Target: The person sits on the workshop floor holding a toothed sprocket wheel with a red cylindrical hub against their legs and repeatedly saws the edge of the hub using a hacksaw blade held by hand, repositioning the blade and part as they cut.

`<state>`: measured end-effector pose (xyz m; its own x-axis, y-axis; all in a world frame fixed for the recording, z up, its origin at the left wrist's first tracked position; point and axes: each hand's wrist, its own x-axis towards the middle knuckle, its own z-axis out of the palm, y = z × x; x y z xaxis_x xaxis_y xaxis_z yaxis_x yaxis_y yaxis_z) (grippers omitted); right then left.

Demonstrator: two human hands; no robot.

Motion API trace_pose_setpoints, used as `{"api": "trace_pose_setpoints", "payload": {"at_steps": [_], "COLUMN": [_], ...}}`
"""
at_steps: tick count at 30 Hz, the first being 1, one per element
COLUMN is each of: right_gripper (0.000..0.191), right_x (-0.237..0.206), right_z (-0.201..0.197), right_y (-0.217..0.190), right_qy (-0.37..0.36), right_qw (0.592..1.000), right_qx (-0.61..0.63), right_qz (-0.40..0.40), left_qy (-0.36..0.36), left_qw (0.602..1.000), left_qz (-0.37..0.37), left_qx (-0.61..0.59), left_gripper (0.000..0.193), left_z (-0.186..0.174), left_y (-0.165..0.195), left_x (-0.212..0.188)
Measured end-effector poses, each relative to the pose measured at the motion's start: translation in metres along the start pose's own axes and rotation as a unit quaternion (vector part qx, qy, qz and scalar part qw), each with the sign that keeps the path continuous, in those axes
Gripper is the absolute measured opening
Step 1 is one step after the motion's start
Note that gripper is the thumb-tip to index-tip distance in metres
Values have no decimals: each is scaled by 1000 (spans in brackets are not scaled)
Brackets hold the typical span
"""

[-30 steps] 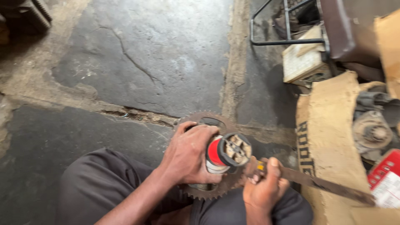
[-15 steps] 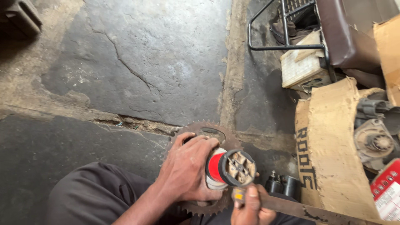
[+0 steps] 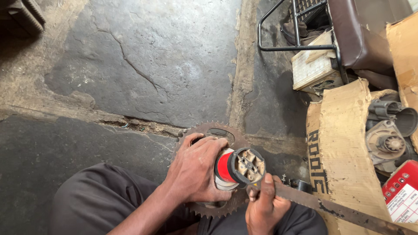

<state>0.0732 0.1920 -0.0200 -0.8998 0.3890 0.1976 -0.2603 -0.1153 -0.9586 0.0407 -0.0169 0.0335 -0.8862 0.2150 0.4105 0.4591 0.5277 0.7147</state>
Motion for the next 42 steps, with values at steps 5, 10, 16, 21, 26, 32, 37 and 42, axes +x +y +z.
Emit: {"api": "trace_pose_setpoints", "payload": {"at_steps": [5, 10, 16, 21, 26, 32, 37, 42], "right_gripper": [28, 26, 25, 23, 23, 25, 24, 21], "right_x": [-11, -26, -17, -23, -23, -23, -21, -21], "right_z": [-12, -16, -16, -4, 11, 7, 4, 7], "right_y": [2, 10, 9, -5, -9, -9, -2, -2], "right_qy": [31, 2, -21, -59, -69, -64, -48, -66], "right_qw": [999, 989, 998, 985, 977, 968, 957, 952], "right_qx": [-6, -148, -53, -162, -198, -229, -264, -283], "right_qz": [14, -9, -36, -21, -47, -82, -106, -99], "left_qy": [-12, -20, -22, -3, -11, 9, 11, 19], "left_qw": [1000, 1000, 1000, 1000, 1000, 1000, 1000, 1000], "left_qz": [-2, -14, -12, -3, -17, -2, 9, 1], "left_qx": [4, 7, 7, 4, 12, 13, 17, 13], "left_gripper": [100, 98, 98, 96, 96, 95, 98, 102], "left_z": [2, 0, -1, 0, 2, 4, 5, 6], "left_y": [0, 0, 1, 0, 1, 0, -1, 0], "left_x": [-2, -3, -2, -2, -2, -4, -4, -4]}}
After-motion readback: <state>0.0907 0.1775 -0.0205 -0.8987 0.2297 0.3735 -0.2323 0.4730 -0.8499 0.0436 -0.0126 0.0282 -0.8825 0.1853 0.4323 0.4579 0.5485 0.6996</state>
